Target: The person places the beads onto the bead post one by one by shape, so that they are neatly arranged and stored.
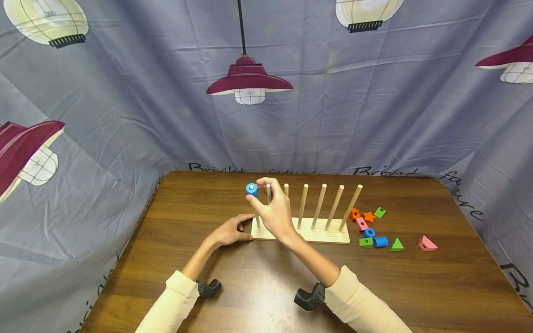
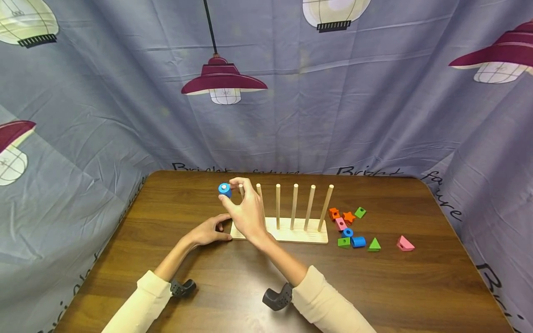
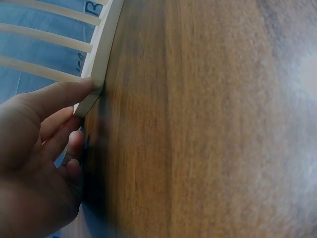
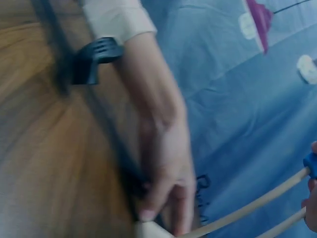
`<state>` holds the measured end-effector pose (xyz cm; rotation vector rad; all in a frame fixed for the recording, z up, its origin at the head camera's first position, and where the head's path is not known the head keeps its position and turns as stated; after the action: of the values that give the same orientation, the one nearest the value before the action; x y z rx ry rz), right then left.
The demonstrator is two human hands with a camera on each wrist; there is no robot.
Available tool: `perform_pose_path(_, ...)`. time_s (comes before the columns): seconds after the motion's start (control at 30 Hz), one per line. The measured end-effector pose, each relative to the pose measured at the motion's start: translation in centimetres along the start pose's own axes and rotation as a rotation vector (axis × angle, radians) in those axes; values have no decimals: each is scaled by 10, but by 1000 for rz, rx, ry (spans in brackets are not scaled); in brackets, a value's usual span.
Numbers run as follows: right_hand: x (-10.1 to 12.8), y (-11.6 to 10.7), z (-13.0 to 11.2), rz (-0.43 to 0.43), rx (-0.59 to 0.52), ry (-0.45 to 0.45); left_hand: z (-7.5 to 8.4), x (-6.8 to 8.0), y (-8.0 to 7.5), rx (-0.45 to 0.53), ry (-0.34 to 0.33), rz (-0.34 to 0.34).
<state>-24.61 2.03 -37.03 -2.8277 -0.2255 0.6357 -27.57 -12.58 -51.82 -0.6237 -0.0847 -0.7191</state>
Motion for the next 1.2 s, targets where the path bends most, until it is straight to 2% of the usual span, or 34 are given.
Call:
perform_pose_path(0.13, 10, 8, 22, 6, -43, 41, -1, 0, 0, -2, -8, -3)
perform_pose_path(0.27, 22, 16, 51, 2, -62, 123, 1, 1, 0, 0, 10, -3)
perform_pose_path(0.43, 36, 28, 91, -44, -18, 218, 2, 4, -1, -13, 38, 5)
perform_pose_path(0.6, 46, 38, 120, -93, 79, 257, 0, 4, 0, -8, 27, -7)
perform_pose_path(0.73, 46, 37, 125, -83, 131, 250, 1, 2, 0, 1, 22, -10)
perform_pose_path(1.0, 44, 34, 124, -69, 213, 300, 2, 2, 0, 16, 22, 2)
perform_pose_path(1.2, 56, 31, 117, -176, 233, 294, 0, 1, 1, 9, 47, 6)
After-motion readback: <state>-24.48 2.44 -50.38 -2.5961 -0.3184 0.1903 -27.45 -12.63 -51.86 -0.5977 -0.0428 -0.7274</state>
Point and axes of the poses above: each hand's wrist, its own x-axis away from the middle knuckle, its own y-axis out of the palm, z = x × y, the point moved 8 cm from there along -x, towards the middle knuckle, and after that the axes turned 10 degrees about -z, right-handed, at the moved point
